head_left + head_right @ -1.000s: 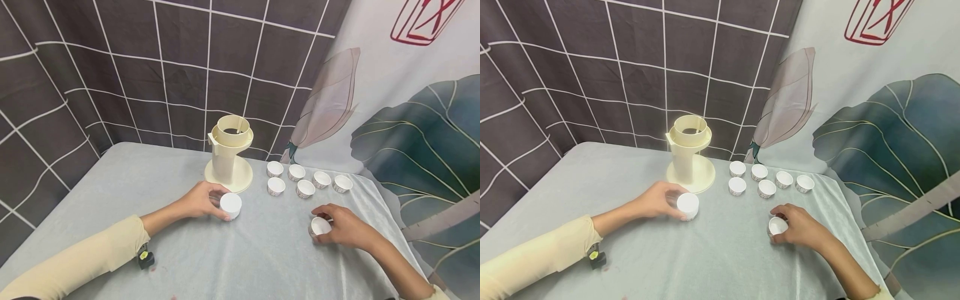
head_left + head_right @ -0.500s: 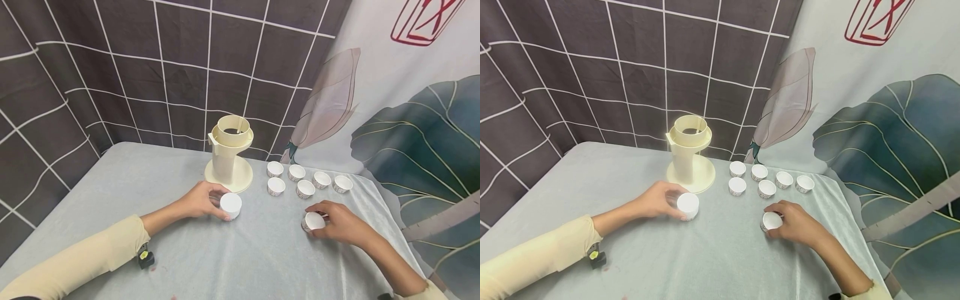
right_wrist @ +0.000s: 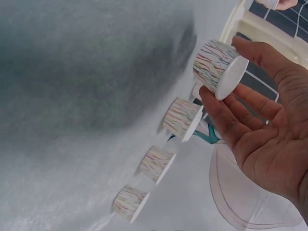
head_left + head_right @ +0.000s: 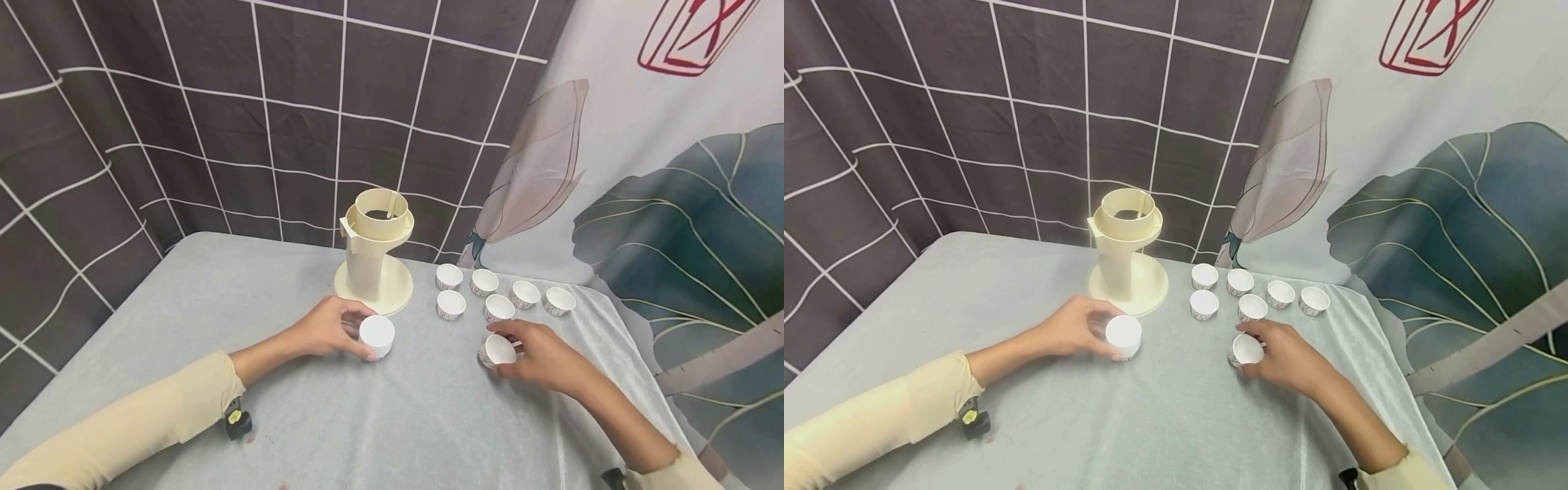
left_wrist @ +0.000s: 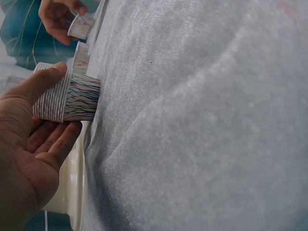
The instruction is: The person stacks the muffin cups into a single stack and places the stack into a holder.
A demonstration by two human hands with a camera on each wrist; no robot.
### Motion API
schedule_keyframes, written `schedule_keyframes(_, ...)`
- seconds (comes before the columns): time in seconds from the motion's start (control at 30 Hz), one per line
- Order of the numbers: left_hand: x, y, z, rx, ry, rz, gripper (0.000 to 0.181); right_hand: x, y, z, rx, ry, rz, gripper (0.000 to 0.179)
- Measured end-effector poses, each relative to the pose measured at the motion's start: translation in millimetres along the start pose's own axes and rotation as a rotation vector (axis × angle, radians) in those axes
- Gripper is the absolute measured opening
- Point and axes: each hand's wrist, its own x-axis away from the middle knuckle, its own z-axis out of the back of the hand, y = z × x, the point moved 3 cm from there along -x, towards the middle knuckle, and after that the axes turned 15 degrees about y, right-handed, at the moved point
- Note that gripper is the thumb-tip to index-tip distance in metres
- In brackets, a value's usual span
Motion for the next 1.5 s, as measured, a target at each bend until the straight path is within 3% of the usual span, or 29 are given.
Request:
schedule_keyframes(0.3,-0.6,-0.2,-1.2,0.006,0.0,0.012,0.061,-6.7,-9,-5,0.013,0.035,-0.019,0.061)
schedule_keyframes(0.83,0.0,-0.7,-0.8,0.02,-0.005,0.004,0.059,-20.2,-23,-14,0.004,0.103,0.047,0.055)
schedule_keyframes(1.33,-1.9,-3.6,-1.1,0.022,-0.01,-0.02,0.059,-30.5,-35,-26,-0.034,0.097,0.028,0.049)
schedule_keyframes(1.5,-1.5,-3.8,-0.7,0.017,-0.004,-0.015,0.059,-35.8,-38,-29,-0.075,0.081,-0.002,0.055)
